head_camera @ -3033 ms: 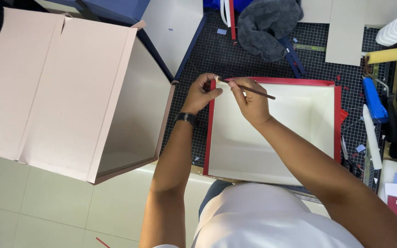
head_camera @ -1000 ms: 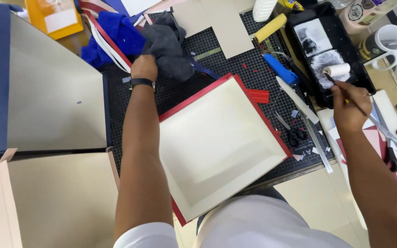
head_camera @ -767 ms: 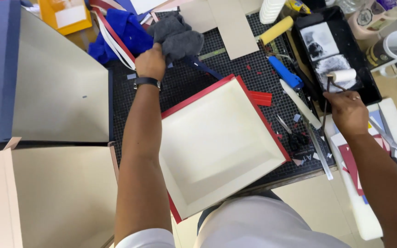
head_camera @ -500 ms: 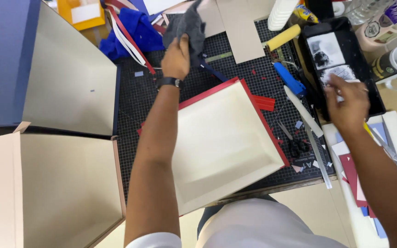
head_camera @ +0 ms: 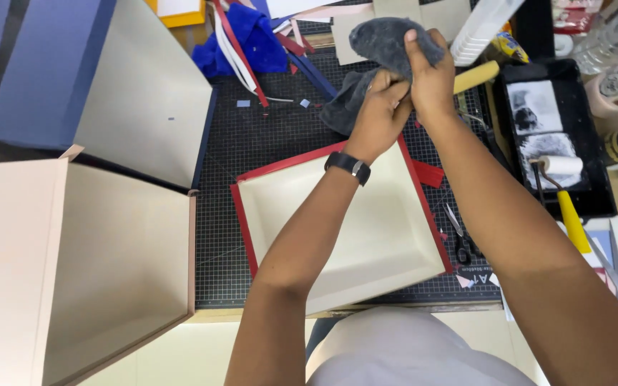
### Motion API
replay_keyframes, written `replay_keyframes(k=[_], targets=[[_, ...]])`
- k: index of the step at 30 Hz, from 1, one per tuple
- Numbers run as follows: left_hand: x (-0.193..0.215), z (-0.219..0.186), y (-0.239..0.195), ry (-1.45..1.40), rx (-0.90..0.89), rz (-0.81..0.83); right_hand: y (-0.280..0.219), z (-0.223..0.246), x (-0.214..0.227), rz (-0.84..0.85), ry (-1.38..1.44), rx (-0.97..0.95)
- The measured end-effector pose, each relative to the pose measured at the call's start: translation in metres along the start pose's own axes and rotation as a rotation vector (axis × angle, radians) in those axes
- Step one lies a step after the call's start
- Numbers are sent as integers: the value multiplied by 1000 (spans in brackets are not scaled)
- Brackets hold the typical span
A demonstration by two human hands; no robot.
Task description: Assembling and covering a cardboard box with decorative red paper using glue and cutting tools.
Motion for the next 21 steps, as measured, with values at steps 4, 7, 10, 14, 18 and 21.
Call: replay_keyframes(k=[4,7,10,14,18,21], targets=[[28,10,-23,-71,50,-105,7,-11,-40,114,51,-72],[54,20,-35,-89,104,-197,8,8,-68,214,116,-20],[76,29,-48,-99,141,-268,8,27,-93,299,110,68],[98,22,-53,-116,206,-265,16,34,-107,307,97,99],[95,-28,-44,-313,81,-177,57,-4,-99,18,147,146],[93,-19,-48,-445,170,-153,53,19,-81,29,193,311]])
Point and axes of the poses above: each hand's wrist, its own y-axis towards the middle knuckle, its own x-axis out of the back of the hand, z = x × y, the point moved 10 cm from there along y, towards the middle knuckle, and after that the axes turned 7 degrees about -y, right-handed, at the moved point
